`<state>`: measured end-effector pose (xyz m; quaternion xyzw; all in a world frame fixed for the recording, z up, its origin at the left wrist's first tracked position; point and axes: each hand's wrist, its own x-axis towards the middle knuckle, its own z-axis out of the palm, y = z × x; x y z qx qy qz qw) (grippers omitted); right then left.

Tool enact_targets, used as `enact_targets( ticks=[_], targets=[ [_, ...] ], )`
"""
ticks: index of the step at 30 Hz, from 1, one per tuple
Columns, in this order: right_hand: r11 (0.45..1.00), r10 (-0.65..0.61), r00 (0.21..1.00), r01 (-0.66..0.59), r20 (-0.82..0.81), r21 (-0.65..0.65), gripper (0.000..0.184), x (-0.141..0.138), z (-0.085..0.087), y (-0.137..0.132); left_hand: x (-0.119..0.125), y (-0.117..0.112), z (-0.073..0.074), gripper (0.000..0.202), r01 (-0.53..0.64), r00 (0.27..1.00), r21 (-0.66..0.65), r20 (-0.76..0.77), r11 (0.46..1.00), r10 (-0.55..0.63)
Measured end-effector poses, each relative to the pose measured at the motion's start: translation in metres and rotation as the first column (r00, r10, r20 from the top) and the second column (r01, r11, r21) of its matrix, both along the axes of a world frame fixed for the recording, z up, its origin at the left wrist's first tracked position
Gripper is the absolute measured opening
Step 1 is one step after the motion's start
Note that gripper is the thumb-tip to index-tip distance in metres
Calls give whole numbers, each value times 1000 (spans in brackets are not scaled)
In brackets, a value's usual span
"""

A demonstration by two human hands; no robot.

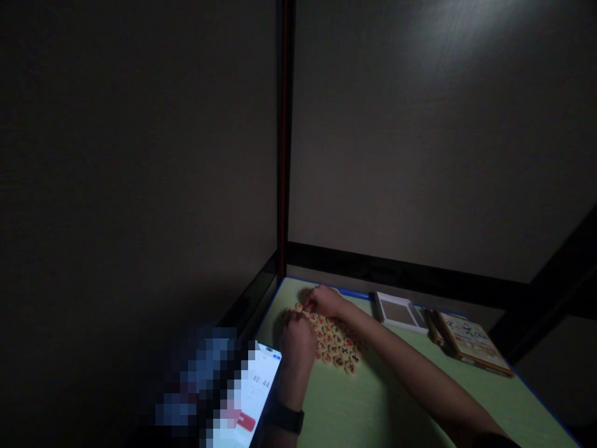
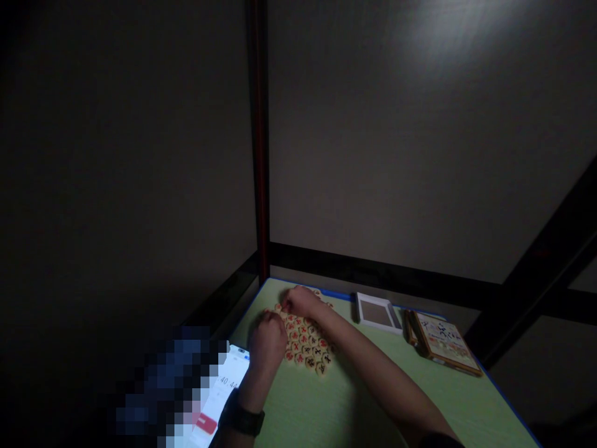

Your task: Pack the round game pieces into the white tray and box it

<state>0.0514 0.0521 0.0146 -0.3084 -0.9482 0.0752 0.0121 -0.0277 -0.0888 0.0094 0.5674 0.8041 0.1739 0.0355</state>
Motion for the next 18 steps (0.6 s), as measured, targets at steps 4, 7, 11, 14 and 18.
enact_targets(
  ticks=[4,7,11,14,18],
  targets=[
    [996,24,994,-33,111,79,23,-13,4,-11,-6,1,-1,36,-30,999,-130,17,991,33],
    [992,11,985,-32,173,119,22,-18,5,-14,-5,1,-4,36,-23,1000,-156,6,988,24],
    [990,-1,977,-29,215,139,23,-22,3,-14,-3,2,-6,26,-22,1000,-169,-7,985,22],
    [991,12,975,-41,220,128,23,-22,2,-13,-3,2,-5,25,-22,1000,-190,0,982,22],
    [992,44,981,-66,186,111,23,-20,5,-14,-3,0,-2,28,4,1000,-200,-2,980,-5]
  ],
)
